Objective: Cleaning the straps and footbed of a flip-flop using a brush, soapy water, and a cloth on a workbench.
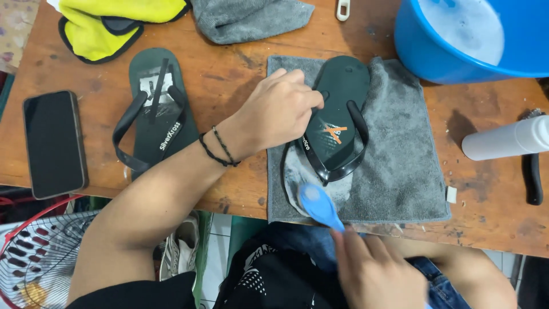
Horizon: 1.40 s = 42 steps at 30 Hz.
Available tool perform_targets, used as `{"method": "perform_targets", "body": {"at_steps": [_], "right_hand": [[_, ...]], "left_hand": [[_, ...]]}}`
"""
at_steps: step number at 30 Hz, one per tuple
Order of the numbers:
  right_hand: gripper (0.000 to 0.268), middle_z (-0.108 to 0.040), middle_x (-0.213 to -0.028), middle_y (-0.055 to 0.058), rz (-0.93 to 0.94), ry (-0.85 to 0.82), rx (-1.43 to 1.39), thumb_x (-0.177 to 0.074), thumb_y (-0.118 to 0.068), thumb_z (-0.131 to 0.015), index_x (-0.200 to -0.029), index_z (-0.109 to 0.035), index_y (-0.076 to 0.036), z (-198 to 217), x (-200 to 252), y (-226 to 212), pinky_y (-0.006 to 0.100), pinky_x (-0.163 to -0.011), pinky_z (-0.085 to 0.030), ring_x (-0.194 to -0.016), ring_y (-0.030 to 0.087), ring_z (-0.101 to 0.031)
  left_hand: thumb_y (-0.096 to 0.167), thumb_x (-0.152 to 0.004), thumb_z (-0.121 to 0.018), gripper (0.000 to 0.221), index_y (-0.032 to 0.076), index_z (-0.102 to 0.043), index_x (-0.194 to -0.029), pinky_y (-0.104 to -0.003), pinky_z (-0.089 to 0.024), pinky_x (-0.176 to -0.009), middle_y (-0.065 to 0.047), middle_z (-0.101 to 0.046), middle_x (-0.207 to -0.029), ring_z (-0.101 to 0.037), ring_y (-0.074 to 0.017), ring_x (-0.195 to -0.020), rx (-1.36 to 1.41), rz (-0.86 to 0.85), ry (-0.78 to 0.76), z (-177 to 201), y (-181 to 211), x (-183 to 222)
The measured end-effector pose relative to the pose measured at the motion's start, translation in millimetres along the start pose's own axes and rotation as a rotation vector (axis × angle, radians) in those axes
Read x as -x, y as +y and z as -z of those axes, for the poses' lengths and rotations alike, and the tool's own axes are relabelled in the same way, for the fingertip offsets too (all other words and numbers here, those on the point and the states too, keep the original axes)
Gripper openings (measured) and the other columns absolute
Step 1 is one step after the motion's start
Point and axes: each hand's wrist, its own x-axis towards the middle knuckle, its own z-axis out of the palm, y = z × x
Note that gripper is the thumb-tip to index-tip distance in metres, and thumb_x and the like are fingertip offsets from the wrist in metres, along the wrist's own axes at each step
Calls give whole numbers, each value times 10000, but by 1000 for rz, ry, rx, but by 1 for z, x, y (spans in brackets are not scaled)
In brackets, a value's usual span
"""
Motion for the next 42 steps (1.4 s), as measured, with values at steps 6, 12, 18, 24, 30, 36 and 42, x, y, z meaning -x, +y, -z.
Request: {"method": "perform_targets", "body": {"at_steps": [6, 12, 18, 24, 30, 36, 42], "right_hand": [[134, -763, -903, -124, -32, -132, -180, -884, -415, -784, -921, -775, -287, 33, -11, 77, 370, -523, -501, -667, 206, -703], [174, -674, -811, -83, -173, -59, 3, -1048, -473, -706, -1138, -763, -336, -21, -10, 131, 348, -594, -518, -807, 165, -708], [154, -672, -942, 5, -212, 109, -86, -1010, -228, -724, -1162, -749, -225, -82, -24, 133, 404, -641, -545, -931, 230, -679], [283, -739, -1117, 73, -90, 203, -129, -1038, -86, -632, -1300, -737, -95, -101, -37, 118, 430, -702, -423, -838, 315, -577], [311, -760, -1208, 16, -106, 262, -87, -1015, -147, -700, -1323, -748, -150, -101, -33, 115, 405, -869, -411, -954, 257, -625], [298, -742, -1118, -34, -122, 250, -70, -1001, -131, -706, -1293, -759, -164, -92, -36, 112, 418, -918, -374, -931, 219, -609], [259, -754, -1096, -50, -112, 279, -35, -1031, -138, -710, -1279, -776, -175, -96, -36, 113, 403, -934, -365, -942, 200, -621]], "left_hand": [[15, -830, -603, 217, 126, -754, -939, -405, -374, -728, 32, -678, -746, -524, -257, -811, -117, -26, 139, 1, 3, -2], [98, -758, -601, 349, 128, -714, -1087, -473, -386, -814, -40, -678, -1122, -571, -298, -1060, -282, 188, 178, 16, -3, -8], [166, -943, -595, 617, 37, -405, -1516, -771, -168, -1136, -371, -228, -1589, -127, -558, -1467, -408, 810, -145, 25, -28, -13], [157, -991, -598, 677, 34, -288, -1580, -598, -426, -904, -245, -503, -1421, -444, -428, -1197, -549, 892, -103, 12, -77, 6], [187, -985, -567, 177, 98, -675, -876, -514, -410, -731, -113, -657, -893, -537, -363, -912, -749, 658, 62, 15, -101, 18], [227, -978, -601, 272, 39, -642, -785, -497, -491, -665, -181, -642, -777, -595, -372, -755, -752, 416, -170, 95, 27, -16], [321, -1001, -612, 323, 67, -732, -842, -462, -483, -748, -108, -705, -801, -621, -284, -797, -11, 461, -369, 85, 123, 10]]}}
